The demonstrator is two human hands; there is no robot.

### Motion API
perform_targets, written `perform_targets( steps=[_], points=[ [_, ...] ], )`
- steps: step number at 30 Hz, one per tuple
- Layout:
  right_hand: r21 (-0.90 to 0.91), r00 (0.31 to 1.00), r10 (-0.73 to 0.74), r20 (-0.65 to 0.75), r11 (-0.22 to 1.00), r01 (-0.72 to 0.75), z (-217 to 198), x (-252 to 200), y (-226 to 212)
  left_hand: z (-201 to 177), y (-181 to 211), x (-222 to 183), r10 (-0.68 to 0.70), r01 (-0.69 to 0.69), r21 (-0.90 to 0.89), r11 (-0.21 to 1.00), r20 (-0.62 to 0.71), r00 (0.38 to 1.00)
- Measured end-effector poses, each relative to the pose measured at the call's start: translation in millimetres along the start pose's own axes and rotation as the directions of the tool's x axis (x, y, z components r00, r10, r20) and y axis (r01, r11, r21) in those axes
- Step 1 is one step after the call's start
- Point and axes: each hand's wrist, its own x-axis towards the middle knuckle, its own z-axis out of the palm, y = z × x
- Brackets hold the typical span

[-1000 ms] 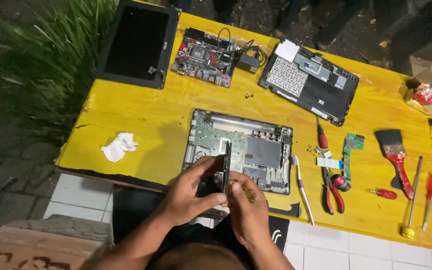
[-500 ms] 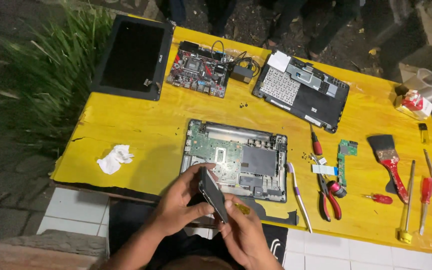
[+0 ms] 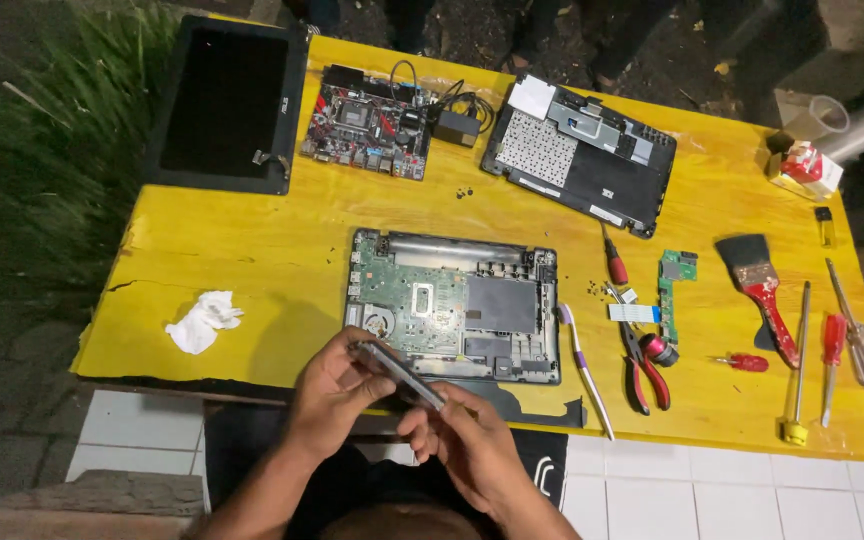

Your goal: Installing a 2.5-inch SATA hard drive into a laptop's internal bay.

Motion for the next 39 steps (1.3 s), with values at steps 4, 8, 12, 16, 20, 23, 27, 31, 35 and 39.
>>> perform_targets(
  steps=[4, 8, 12, 16, 20, 23, 27, 31, 35, 39],
  points=[
    [-0.218, 0.991, -0.073, -0.114, 0.975, 0.046, 8.6, -6.0, -14.6, -15.3, -4.0, 8.9, -0.043, 0.048, 0.022, 0.999, -0.169, 0.985],
    [-0.411, 0.979, -0.195, 0.054, 0.889, 0.200, -13.4, -16.1, -16.2, -37.2, -3.8, 12.5, 0.080, -0.065, 0.112, 0.992, -0.137, 0.987],
    [-0.466, 0.970, -0.240, 0.022, 0.856, 0.223, -31.6, -25.2, -18.6, -51.4, 3.7, 14.0, 0.132, -0.096, 0.243, 0.965, -0.137, 0.982],
    [-0.633, 0.953, -0.295, -0.075, 0.752, 0.183, -37.7, -27.4, -25.6, -58.8, 1.5, 25.3, 0.013, 0.011, 0.159, 0.987, -0.149, 0.989],
    [-0.714, 0.846, -0.490, 0.209, 0.515, 0.474, -24.2, -28.8, -49.1, -40.0, 25.1, 58.1, 0.040, -0.027, 0.178, 0.984, -0.071, 0.997],
    [-0.692, 0.812, -0.516, 0.272, 0.482, 0.538, -28.0, -33.1, -60.5, -18.3, 52.3, 90.8, 0.027, -0.013, 0.230, 0.973, -0.061, 0.998],
    [-0.748, 0.808, -0.584, 0.080, 0.501, 0.436, -54.3, -33.6, -62.6, 3.5, 62.1, 143.4, 0.034, -0.036, -0.012, 0.999, -0.127, 0.991],
    [-0.792, 0.767, -0.640, -0.033, 0.486, 0.371, -80.6, -39.5, -95.4, 14.8, 33.2, 179.4, 0.056, -0.057, -0.003, 0.998, -0.177, 0.983],
    [-0.832, 0.614, -0.744, -0.264, 0.497, 0.244, -105.9, -46.6, -130.0, 23.9, 20.7, 190.0, -0.070, 0.044, -0.179, 0.983, -0.141, 0.988],
    [-0.915, 0.456, -0.794, -0.402, 0.368, -0.166, -94.3, -42.0, -179.3, 31.8, 16.6, 186.0, 0.253, -0.251, -0.107, 0.962, -0.002, 0.968]
  ],
)
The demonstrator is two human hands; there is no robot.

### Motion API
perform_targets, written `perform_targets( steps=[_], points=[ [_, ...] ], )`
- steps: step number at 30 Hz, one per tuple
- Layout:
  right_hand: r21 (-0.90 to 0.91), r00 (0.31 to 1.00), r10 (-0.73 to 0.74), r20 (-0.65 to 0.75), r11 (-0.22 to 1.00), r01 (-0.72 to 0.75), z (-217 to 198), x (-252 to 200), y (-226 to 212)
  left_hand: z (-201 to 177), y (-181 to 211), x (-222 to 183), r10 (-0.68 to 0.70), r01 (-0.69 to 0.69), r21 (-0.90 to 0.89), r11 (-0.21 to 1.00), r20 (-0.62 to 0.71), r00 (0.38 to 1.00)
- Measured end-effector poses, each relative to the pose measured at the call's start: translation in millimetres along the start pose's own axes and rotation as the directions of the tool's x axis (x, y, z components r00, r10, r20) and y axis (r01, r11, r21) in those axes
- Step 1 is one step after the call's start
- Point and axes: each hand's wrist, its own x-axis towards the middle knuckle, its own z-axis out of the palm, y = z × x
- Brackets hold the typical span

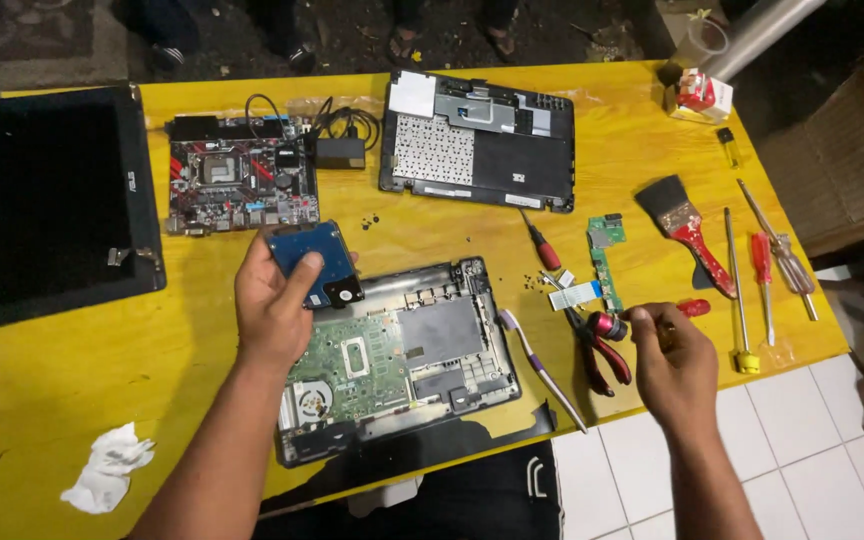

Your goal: Installing a 2.5-inch SATA hard drive into a laptop's internal bay.

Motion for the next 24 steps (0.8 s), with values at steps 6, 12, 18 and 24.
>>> perform_targets(
  steps=[6, 12, 18, 24],
  points=[
    [-0.365, 0.953, -0.181, 0.243, 0.893, 0.263, 32.6, 63.6, 35.9, -14.1, -19.6, -2.4, 0.018, -0.025, 0.113, 0.993, 0.065, 0.998],
    [-0.544, 0.919, -0.233, 0.319, 0.749, 0.379, 63.8, 71.7, 14.3, -13.5, -18.2, -5.5, -0.042, 0.027, 0.143, 0.989, 0.102, 0.994],
    [-0.552, 0.917, -0.278, 0.287, 0.734, 0.395, 74.3, 75.9, 32.0, -11.9, -14.4, -7.0, -0.050, 0.028, 0.165, 0.986, 0.127, 0.991],
    [-0.446, 0.917, -0.278, 0.285, 0.808, 0.384, 73.7, 90.2, 51.3, -21.4, -21.6, -7.3, -0.103, 0.066, 0.224, 0.972, 0.158, 0.982]
  ],
)
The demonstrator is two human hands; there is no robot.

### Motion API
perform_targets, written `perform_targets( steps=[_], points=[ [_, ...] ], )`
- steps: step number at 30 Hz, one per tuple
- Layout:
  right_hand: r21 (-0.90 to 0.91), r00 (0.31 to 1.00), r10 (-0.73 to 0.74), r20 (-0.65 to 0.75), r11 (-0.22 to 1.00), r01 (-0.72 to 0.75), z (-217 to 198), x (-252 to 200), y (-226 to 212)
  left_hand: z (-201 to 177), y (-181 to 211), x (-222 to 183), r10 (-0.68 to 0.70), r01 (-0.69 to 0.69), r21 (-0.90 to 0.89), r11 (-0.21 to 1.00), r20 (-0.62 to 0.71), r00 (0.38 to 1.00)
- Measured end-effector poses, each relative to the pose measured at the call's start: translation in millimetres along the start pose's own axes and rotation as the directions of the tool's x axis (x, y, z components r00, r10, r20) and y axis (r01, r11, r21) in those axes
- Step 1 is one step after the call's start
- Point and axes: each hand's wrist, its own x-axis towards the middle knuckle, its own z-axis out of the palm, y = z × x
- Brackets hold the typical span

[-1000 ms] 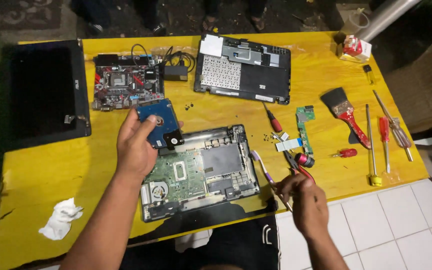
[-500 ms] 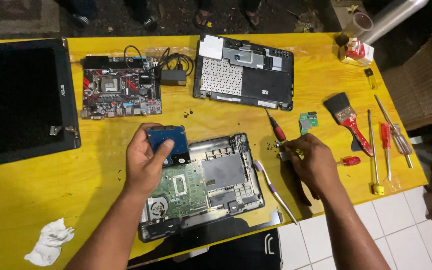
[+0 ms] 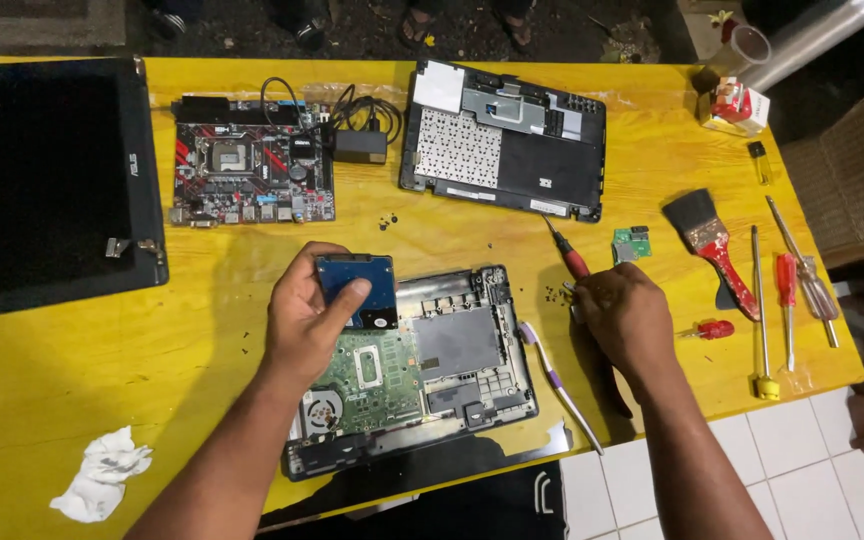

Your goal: Installing a 2.5-inch SATA hard drive into a laptop's internal bay.

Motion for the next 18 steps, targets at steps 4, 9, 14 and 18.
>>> perform_targets(
  steps=[4, 9, 14, 18],
  points=[
    [0.067, 1.000, 0.022, -0.006, 0.998, -0.022, -1.6, 0.7, -5.8, -4.1, -4.7, 0.1, -0.014, 0.014, -0.026, 1.000, -0.006, 1.000],
    [0.024, 1.000, -0.025, -0.007, 0.999, 0.025, 1.0, -1.0, -14.7, 0.3, -8.0, 1.5, -0.043, 0.056, -0.286, 0.957, 0.050, 0.998],
    [0.052, 0.995, -0.017, -0.103, 0.998, 0.023, 10.6, -6.3, -9.1, 7.5, 8.9, 3.1, -0.054, 0.106, -0.386, 0.916, 0.144, 0.988],
    [0.088, 0.973, 0.025, -0.228, 0.996, -0.005, 22.5, -9.4, 5.4, -2.2, -17.7, 3.8, -0.076, 0.126, -0.384, 0.915, 0.143, 0.987]
  ],
)
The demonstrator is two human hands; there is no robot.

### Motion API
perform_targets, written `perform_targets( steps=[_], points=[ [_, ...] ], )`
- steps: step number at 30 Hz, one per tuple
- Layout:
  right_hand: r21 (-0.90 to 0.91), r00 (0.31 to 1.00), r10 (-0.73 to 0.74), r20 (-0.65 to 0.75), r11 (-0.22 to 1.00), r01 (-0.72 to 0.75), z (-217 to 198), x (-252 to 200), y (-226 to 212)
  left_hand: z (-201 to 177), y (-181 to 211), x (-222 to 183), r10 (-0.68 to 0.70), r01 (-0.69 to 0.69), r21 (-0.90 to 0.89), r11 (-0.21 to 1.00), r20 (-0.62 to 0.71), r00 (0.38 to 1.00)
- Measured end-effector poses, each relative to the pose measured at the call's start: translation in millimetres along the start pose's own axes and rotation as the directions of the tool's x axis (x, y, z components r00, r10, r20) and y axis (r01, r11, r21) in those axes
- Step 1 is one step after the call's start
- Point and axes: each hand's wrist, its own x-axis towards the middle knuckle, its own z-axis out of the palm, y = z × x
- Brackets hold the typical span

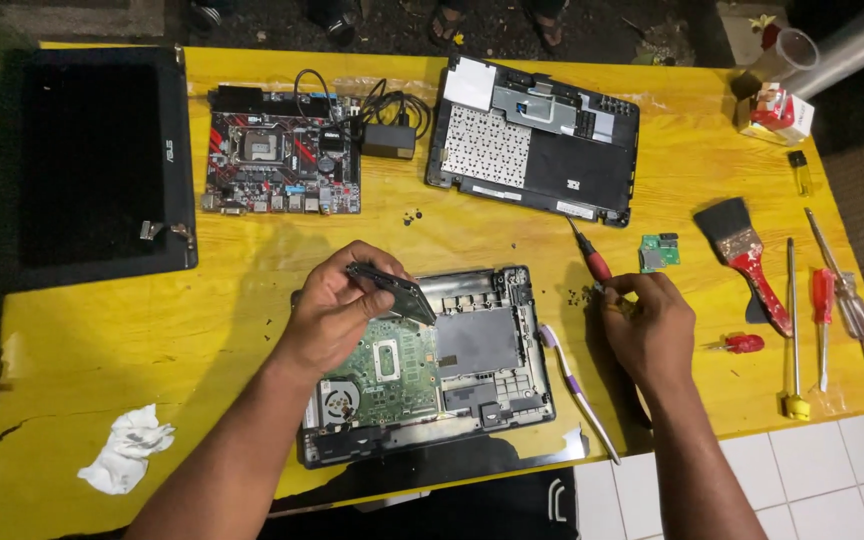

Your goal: Installing a 2.5-inch SATA hard drive into a laptop's internal bay.

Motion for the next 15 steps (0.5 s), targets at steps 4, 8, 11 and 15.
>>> perform_targets(
  steps=[4, 8, 11, 15],
  points=[
    [0.021, 0.994, 0.003, -0.112, 1.000, -0.001, -5.8, -7.0, -15.3, 12.6, 14.1, 0.4, 0.026, -0.022, -0.034, 0.999, 0.123, 0.992],
    [0.135, 0.978, 0.037, -0.203, 0.991, -0.009, -9.5, -10.2, -15.9, 6.8, 8.6, 2.0, 0.049, -0.031, -0.074, 0.997, 0.241, 0.969],
    [0.224, 0.966, 0.080, -0.246, 0.974, -0.024, -9.5, -13.2, -12.0, 7.5, 10.7, 1.0, 0.063, -0.043, -0.080, 0.996, 0.266, 0.962],
    [0.394, 0.945, 0.132, -0.299, 0.919, -0.003, -20.2, -9.1, -36.3, 7.9, 10.2, -0.2, 0.051, -0.042, -0.043, 0.998, 0.254, 0.966]
  ],
)
